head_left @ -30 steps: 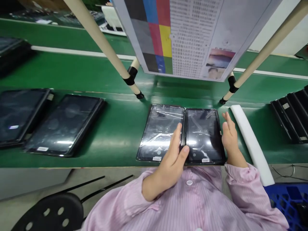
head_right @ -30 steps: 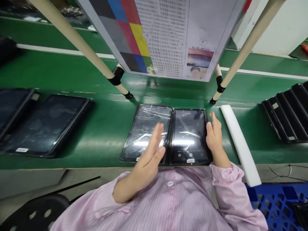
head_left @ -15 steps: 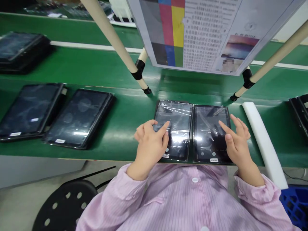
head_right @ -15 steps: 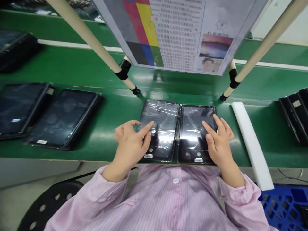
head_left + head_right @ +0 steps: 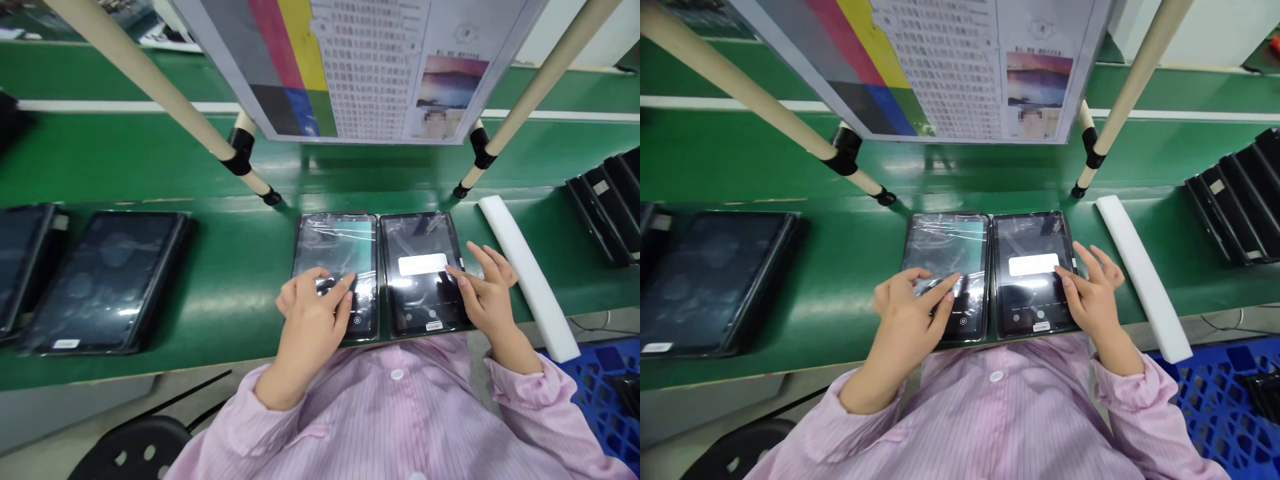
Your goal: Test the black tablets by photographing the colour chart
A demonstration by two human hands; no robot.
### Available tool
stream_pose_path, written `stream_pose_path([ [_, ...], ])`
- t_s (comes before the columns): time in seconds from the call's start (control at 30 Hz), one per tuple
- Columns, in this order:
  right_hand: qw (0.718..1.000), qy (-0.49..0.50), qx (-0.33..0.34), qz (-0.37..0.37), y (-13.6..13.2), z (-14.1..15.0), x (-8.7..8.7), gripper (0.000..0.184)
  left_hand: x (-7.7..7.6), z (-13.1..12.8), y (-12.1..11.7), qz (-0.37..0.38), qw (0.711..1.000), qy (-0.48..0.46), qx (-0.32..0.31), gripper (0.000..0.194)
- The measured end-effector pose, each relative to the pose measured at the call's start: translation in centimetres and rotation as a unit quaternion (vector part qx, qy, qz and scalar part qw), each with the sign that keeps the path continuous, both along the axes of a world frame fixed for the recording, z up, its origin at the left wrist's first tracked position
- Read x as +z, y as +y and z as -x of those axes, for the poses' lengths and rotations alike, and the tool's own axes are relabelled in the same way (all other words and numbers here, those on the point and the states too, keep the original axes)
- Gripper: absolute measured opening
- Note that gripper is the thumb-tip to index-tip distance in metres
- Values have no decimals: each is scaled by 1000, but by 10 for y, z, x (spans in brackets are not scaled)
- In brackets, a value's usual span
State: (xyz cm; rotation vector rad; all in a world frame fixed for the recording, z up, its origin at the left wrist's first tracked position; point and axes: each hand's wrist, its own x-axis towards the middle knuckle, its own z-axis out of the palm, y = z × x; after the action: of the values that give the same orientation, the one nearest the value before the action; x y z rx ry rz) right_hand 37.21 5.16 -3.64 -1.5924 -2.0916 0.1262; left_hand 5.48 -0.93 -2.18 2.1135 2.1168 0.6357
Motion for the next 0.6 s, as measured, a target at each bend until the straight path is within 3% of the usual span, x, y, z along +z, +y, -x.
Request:
stream_pose_path([
  [0.23,997,68,-16,-31,2,0,-5,42,0,-9,2,0,1000,28,-1,36],
  [0.4,995,93,-21,-21,3,-6,-11,44,-3,-13,6,49,999,20,1,38],
  [0.5,991,134,-28,-5,8,-14,-19,48,0,-24,-2,89,990,-94,-62,45],
  [0.6,972,224,-50,49,17,-25,-32,53,2,-44,-11,186,933,-264,-159,60],
])
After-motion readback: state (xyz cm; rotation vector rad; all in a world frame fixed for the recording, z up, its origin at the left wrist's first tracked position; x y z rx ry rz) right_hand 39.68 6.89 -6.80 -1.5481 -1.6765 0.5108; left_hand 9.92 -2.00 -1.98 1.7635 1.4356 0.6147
